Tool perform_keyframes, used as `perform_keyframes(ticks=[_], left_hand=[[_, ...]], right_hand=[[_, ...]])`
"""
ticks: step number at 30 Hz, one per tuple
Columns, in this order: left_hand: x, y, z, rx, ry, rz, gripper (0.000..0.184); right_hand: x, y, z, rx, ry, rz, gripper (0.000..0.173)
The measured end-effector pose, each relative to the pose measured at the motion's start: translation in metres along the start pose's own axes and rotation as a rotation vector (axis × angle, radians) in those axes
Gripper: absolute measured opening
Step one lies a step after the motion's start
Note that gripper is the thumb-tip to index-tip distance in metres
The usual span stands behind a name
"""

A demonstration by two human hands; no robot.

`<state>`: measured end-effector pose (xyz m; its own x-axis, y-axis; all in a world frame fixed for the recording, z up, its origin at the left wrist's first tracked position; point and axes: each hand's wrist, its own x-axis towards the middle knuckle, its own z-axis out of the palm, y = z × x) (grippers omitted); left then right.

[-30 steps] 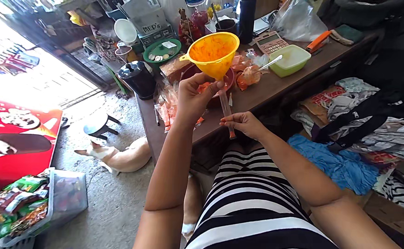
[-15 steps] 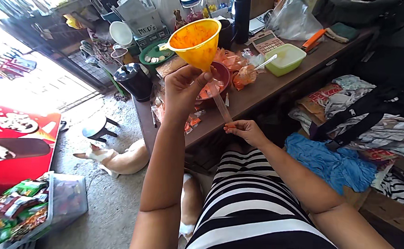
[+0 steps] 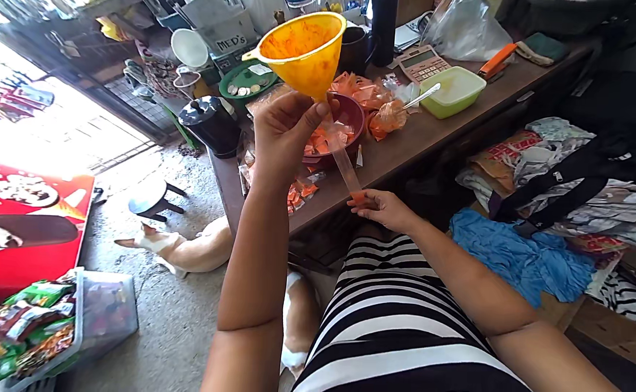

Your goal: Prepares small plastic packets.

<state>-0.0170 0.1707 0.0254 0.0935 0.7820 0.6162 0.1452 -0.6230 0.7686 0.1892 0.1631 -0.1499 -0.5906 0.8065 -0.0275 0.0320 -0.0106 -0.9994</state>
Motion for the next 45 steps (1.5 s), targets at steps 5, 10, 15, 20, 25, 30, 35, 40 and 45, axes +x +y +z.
perform_keyframes(ticks=[5, 10, 15, 20, 25, 30, 35, 40, 45], left_hand=[[-0.009, 0.001, -0.004, 0.019, -0.047, -0.061, 0.008], [-0.014, -0.007, -0.004, 0.177, -0.12, 0.003, 0.012], [-0.012, -0.003, -0.007, 0.242, -0.094, 0.036, 0.013], [-0.009, -0.005, -0.03, 0.317, -0.076, 0.045, 0.016], [-0.007, -0.018, -0.052, 0.443, -0.045, 0.005, 0.021], [-0.012, -0.041, -0.082, 0.646, 0.054, -0.177, 0.021], [-0.014, -0.055, -0.111, 0.691, 0.27, -0.395, 0.026], [-0.009, -0.077, -0.123, 0.401, 0.435, -0.539, 0.019], [-0.009, -0.109, -0.127, 0.257, 0.468, -0.586, 0.072]], right_hand=[[-0.005, -0.068, -0.049, -0.225, 0.105, -0.212, 0.043], [0.0, -0.176, -0.055, -0.249, 0.169, -0.592, 0.077], [0.018, -0.237, -0.023, -0.648, -0.004, -0.542, 0.079], [0.053, -0.262, -0.012, -0.678, -0.014, -0.318, 0.08], [0.082, -0.263, -0.009, -0.603, -0.042, -0.258, 0.087], [0.119, -0.236, -0.019, -0.606, 0.061, -0.227, 0.085], [0.159, -0.171, -0.02, -1.09, 0.113, -0.044, 0.095], [0.18, -0.118, -0.001, -1.276, 0.03, 0.015, 0.091], [0.174, -0.117, -0.001, -1.161, 0.029, -0.089, 0.082]])
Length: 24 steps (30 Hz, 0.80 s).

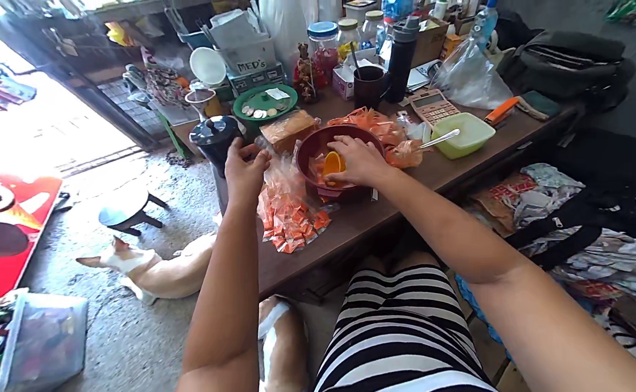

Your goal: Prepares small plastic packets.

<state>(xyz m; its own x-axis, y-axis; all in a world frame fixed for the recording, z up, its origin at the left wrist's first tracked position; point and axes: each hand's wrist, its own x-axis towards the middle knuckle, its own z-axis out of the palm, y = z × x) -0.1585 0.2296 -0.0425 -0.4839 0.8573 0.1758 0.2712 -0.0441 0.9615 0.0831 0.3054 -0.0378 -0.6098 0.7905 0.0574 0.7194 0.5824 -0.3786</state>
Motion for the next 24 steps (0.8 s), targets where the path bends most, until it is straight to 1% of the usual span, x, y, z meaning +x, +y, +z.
perform_keyframes(ticks=[1, 2, 3, 4, 5, 6, 7, 9, 10, 12, 13, 15, 17, 19, 22, 24], left_hand=[[-0.001, -0.005, 0.002, -0.011, 0.001, 0.002, 0.088], [-0.004, -0.007, 0.004, -0.024, 0.014, 0.015, 0.098], [-0.009, -0.008, 0.006, -0.033, 0.038, 0.033, 0.104], [-0.016, -0.008, 0.008, -0.036, 0.071, 0.055, 0.106], [-0.022, -0.01, 0.009, -0.035, 0.098, 0.084, 0.105], [-0.029, -0.011, 0.01, -0.025, 0.117, 0.118, 0.103], [-0.037, -0.012, 0.012, -0.01, 0.129, 0.152, 0.1], [-0.051, -0.018, 0.018, 0.015, 0.148, 0.248, 0.095], [-0.058, -0.022, 0.022, 0.018, 0.162, 0.309, 0.094], [-0.065, -0.03, 0.034, 0.039, 0.207, 0.451, 0.09], [-0.066, -0.035, 0.039, 0.055, 0.238, 0.52, 0.088], [-0.064, -0.045, 0.045, 0.131, 0.298, 0.649, 0.083], [-0.061, -0.051, 0.041, 0.225, 0.342, 0.727, 0.077], [-0.061, -0.053, 0.032, 0.29, 0.391, 0.76, 0.071], [-0.063, -0.048, 0.025, 0.306, 0.477, 0.75, 0.064], [-0.062, -0.047, 0.027, 0.295, 0.5, 0.744, 0.062]], right_hand=[[-0.007, 0.004, -0.005, 0.034, 0.09, -0.053, 0.074], [-0.015, 0.011, -0.01, 0.07, 0.19, -0.118, 0.063], [-0.027, 0.021, -0.015, 0.109, 0.286, -0.193, 0.051], [-0.041, 0.034, -0.02, 0.136, 0.35, -0.264, 0.039], [-0.058, 0.048, -0.025, 0.158, 0.351, -0.308, 0.029], [-0.078, 0.064, -0.03, 0.174, 0.295, -0.315, 0.021], [-0.096, 0.083, -0.034, 0.189, 0.201, -0.283, 0.016], [-0.123, 0.123, -0.037, 0.205, 0.06, -0.124, 0.013], [-0.131, 0.142, -0.036, 0.207, 0.042, -0.012, 0.013], [-0.138, 0.173, -0.033, 0.187, 0.079, 0.214, 0.017], [-0.138, 0.185, -0.03, 0.182, 0.125, 0.3, 0.02], [-0.133, 0.2, -0.027, 0.207, 0.225, 0.411, 0.027], [-0.125, 0.209, -0.023, 0.268, 0.317, 0.441, 0.029], [-0.118, 0.216, -0.022, 0.313, 0.349, 0.434, 0.032], [-0.112, 0.221, -0.022, 0.347, 0.399, 0.469, 0.032], [-0.111, 0.222, -0.023, 0.362, 0.439, 0.505, 0.031]])
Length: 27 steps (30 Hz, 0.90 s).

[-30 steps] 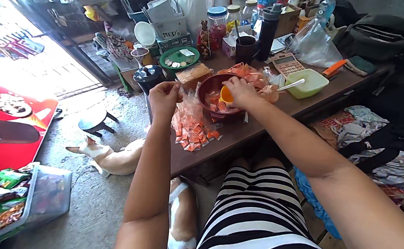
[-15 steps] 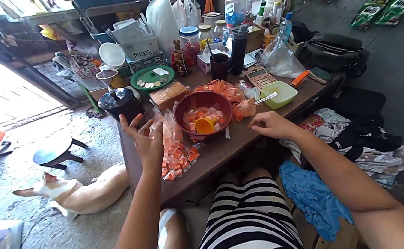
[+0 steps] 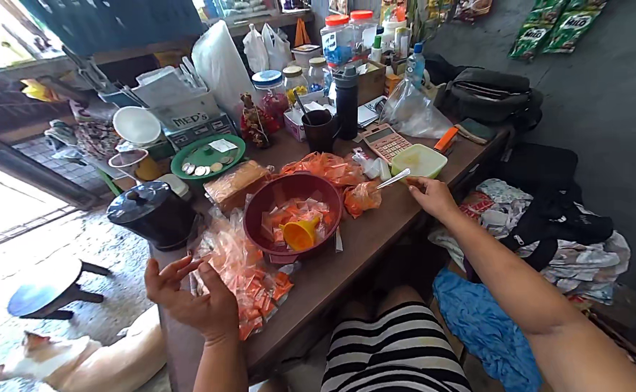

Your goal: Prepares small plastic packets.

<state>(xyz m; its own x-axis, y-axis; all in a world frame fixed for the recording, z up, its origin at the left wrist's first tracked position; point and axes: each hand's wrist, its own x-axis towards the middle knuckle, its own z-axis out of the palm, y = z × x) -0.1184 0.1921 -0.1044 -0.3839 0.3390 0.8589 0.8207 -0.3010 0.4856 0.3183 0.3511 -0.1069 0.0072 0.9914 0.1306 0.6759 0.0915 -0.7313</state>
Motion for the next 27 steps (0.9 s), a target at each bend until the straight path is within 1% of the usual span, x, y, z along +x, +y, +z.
perform_keyframes(ticks=[6, 8, 10, 11, 13, 16, 19, 21, 22, 24, 27], left_hand=[[-0.001, -0.001, 0.006, -0.006, -0.036, 0.041, 0.062], [-0.002, -0.002, 0.006, -0.01, -0.037, 0.046, 0.06], [-0.002, -0.002, 0.007, -0.016, -0.044, 0.059, 0.059], [-0.001, -0.002, 0.008, -0.016, -0.053, 0.067, 0.058], [-0.002, -0.002, 0.01, -0.01, -0.069, 0.085, 0.057], [-0.002, -0.002, 0.011, -0.007, -0.072, 0.081, 0.056], [-0.002, -0.003, 0.011, 0.005, -0.069, 0.065, 0.057], [-0.002, -0.004, 0.011, 0.011, -0.075, 0.052, 0.057], [-0.003, -0.005, 0.011, 0.01, -0.072, 0.048, 0.056], [-0.003, -0.005, 0.011, -0.001, -0.074, 0.045, 0.055], [-0.004, -0.004, 0.013, -0.019, -0.079, 0.049, 0.053]], right_hand=[[0.002, -0.002, -0.001, -0.027, 0.104, 0.114, 0.032], [0.003, -0.004, 0.007, -0.055, 0.092, 0.04, 0.029], [0.008, -0.006, 0.022, -0.109, 0.018, -0.132, 0.025], [0.014, -0.006, 0.032, -0.146, 0.01, -0.229, 0.023], [0.033, -0.002, 0.051, -0.198, 0.014, -0.37, 0.023], [0.071, 0.009, 0.071, -0.196, 0.064, -0.534, 0.027], [0.104, 0.014, 0.079, -0.239, 0.003, -0.563, 0.033], [0.111, 0.002, 0.072, -0.31, -0.117, -0.489, 0.027], [0.112, -0.004, 0.069, -0.337, -0.141, -0.471, 0.024], [0.112, -0.009, 0.064, -0.327, -0.128, -0.461, 0.021], [0.115, 0.001, 0.063, -0.259, -0.042, -0.527, 0.021]])
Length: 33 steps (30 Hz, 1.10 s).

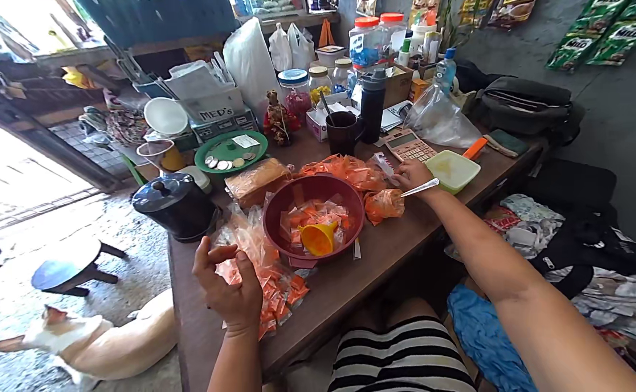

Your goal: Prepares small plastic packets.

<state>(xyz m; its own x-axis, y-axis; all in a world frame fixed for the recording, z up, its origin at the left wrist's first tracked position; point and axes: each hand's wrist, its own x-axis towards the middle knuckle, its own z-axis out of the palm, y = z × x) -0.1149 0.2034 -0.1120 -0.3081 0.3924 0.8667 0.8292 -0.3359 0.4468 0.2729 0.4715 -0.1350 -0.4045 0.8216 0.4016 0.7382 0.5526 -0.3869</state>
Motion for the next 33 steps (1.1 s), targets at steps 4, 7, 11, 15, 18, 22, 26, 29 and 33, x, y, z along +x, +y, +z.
perform_keyframes(ticks=[4, 7, 11, 15, 18, 22, 26, 29, 33], left_hand=[[-0.001, -0.001, 0.0, -0.001, -0.007, -0.001, 0.053], [0.0, 0.0, 0.0, 0.001, -0.003, -0.016, 0.054], [0.001, 0.001, 0.0, 0.005, -0.011, -0.029, 0.053], [0.0, 0.005, -0.003, 0.033, -0.051, -0.114, 0.055], [-0.004, 0.003, 0.0, 0.013, -0.042, -0.134, 0.054], [-0.007, 0.0, 0.006, 0.022, -0.016, -0.081, 0.048], [-0.013, 0.01, 0.005, 0.057, 0.004, 0.039, 0.036], [-0.028, 0.059, -0.008, -0.093, -0.196, 0.107, 0.031], [-0.068, 0.129, -0.027, -0.539, -0.862, 0.189, 0.034]], right_hand=[[-0.008, 0.007, 0.002, 0.067, 0.138, -0.045, 0.03], [-0.021, -0.017, -0.024, 0.199, 0.15, 0.061, 0.028], [-0.041, -0.03, -0.039, 0.362, 0.244, 0.142, 0.02], [-0.088, -0.036, -0.046, 0.365, 0.287, 0.206, 0.024], [-0.137, -0.053, -0.05, 0.347, 0.346, 0.173, 0.032], [-0.197, -0.079, -0.051, 0.364, 0.444, 0.051, 0.036], [-0.236, -0.14, -0.051, 0.458, 0.327, 0.043, 0.033], [-0.258, -0.189, -0.049, 0.57, 0.071, 0.058, 0.023], [-0.281, -0.227, -0.043, 0.596, -0.237, -0.082, 0.019]])
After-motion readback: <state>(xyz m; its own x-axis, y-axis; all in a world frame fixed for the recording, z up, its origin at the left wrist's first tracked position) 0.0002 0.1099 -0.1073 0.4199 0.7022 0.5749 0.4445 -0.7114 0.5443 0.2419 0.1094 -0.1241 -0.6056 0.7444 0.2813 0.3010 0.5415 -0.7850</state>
